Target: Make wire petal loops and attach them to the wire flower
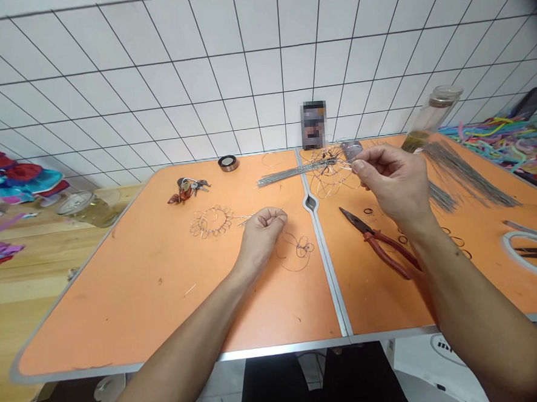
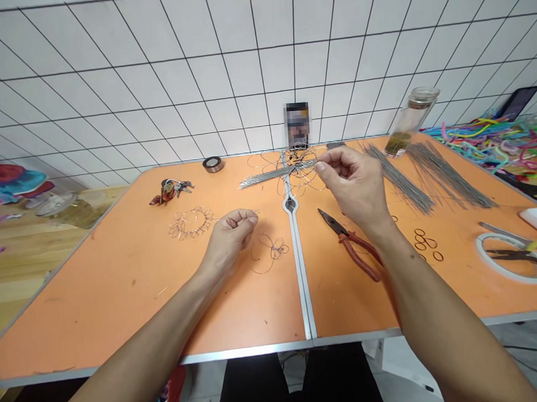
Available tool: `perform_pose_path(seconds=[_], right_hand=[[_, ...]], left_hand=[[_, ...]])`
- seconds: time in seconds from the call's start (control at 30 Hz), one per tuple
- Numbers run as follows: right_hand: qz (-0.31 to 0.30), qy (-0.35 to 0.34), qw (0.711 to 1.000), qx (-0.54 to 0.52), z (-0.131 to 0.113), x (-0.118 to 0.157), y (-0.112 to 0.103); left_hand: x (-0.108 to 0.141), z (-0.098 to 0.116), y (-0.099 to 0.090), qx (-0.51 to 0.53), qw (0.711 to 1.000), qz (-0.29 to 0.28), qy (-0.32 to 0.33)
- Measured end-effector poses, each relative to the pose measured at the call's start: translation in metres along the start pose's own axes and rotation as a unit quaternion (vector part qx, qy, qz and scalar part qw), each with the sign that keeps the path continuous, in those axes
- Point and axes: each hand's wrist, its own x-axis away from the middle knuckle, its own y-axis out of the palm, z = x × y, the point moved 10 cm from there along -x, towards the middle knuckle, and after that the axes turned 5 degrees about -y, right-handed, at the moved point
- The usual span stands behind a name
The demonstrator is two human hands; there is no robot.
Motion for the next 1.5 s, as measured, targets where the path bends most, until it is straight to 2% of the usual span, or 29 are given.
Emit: perform_pose_path(seconds=[0.47,0.77,1.5], right_hand=[[-0.005,0.019,1.0,-0.008,0.0047,0.0005,0.0023],[-0.018,0.059,0.998,-0.022,0.0075,0.002,0.006],[-0.004,0.03,0.999,-0.022,0.0043,0.0021,0.0027]], left_hand=[[0.0018,0.0009,-0.0014,-0.011,1.0,0.012,-0.014],[0.0023,0.0004,-0.0023,-0.017,1.0,0.013,-0.014],[0.0033,0.0004,-0.0009,-0.009,1.0,0.006,-0.017]])
